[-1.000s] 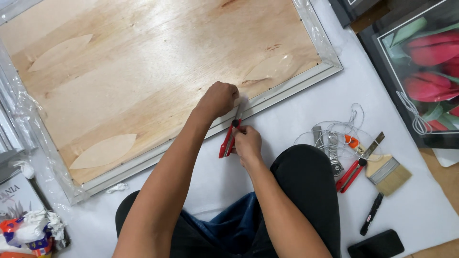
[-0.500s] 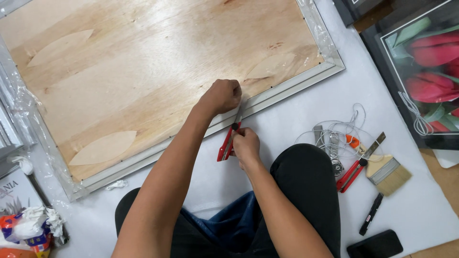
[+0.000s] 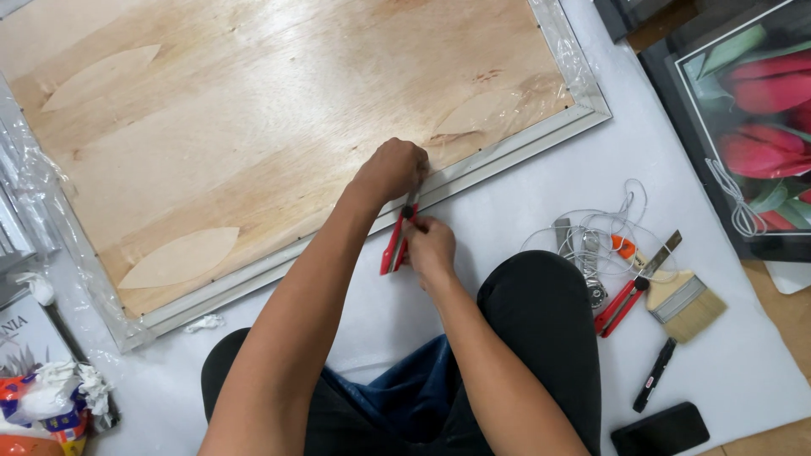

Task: Wrapping a large picture frame in protective plastic film and trimming the edges

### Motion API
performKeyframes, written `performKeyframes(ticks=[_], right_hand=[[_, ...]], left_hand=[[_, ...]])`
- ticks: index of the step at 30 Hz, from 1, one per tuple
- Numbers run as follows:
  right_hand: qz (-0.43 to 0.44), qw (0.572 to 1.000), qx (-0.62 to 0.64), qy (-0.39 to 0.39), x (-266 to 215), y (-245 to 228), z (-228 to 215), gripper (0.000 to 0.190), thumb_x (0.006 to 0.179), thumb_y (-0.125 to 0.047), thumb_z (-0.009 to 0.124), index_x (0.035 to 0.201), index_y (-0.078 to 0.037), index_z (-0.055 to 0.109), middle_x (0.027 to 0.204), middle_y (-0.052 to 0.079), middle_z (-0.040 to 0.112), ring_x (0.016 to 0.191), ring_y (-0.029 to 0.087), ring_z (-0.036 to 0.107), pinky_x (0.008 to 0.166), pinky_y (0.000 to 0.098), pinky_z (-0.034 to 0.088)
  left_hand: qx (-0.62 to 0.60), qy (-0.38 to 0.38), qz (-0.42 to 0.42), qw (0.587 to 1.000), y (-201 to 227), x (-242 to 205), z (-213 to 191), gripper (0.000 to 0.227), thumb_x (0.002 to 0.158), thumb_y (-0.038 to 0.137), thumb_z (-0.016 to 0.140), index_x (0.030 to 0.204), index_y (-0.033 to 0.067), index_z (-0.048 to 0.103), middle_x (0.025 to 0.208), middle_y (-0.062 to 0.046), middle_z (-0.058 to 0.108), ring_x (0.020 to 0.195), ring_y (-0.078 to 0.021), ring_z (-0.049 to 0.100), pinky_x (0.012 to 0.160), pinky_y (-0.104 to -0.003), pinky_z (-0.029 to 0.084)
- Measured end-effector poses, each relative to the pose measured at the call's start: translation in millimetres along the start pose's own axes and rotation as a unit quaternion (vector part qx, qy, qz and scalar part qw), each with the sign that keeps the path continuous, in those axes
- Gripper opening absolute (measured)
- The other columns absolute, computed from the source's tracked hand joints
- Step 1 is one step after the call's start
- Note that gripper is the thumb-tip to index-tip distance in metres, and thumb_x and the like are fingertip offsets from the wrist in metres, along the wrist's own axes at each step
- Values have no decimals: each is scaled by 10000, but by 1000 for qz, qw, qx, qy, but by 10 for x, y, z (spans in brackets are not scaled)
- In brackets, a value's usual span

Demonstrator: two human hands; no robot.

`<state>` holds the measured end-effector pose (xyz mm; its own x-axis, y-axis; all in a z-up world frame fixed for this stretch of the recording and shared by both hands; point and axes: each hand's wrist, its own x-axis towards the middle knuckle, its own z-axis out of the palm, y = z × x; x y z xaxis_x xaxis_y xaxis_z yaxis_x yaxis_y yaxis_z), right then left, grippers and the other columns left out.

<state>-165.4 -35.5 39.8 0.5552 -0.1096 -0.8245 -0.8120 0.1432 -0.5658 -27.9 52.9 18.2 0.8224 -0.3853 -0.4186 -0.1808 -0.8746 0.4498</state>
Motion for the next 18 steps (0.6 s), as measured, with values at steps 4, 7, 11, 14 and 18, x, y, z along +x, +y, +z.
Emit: performKeyframes(ticks=[4,7,11,14,18], right_hand=[[14,995,-71,-67,-1,167,31,392,979,-220,677,1260,52,658,1026,232,713,903,298,726,633,416,653],[1,1000,-17,-19,78,68,8,377,990,-200,655,1265,58,651,1027,252,702,893,311,724,640,433,652],[-5,998,-67,-18,59,155,137,367,977,-198,660,1240,59,669,1065,254,699,900,356,733,612,429,642],[27,994,-58,-93,75,336,182,346,947,-146,639,1211,78,649,1045,277,675,889,402,715,638,477,645],[16,992,-88,-90,53,210,95,397,949,-173,663,1252,83,634,1057,287,675,908,395,730,639,489,661]], left_hand=[[3,9,17,1000,-15,60,19,146,832,148,813,956,72,813,833,-178,765,839,-403,756,762,-505,622],[7,25,13,1000,-48,79,68,78,801,162,829,873,135,813,759,-121,753,776,-373,755,720,-466,627],[-15,-5,-5,1000,9,87,43,142,826,138,812,957,83,806,844,-165,765,845,-383,756,769,-489,626],[-14,-2,-2,1000,-31,98,60,116,817,144,806,928,108,806,827,-150,763,828,-376,756,747,-477,629],[10,30,-2,1000,-44,-76,-62,255,843,156,797,1071,63,731,952,-174,742,924,-379,746,810,-484,624]])
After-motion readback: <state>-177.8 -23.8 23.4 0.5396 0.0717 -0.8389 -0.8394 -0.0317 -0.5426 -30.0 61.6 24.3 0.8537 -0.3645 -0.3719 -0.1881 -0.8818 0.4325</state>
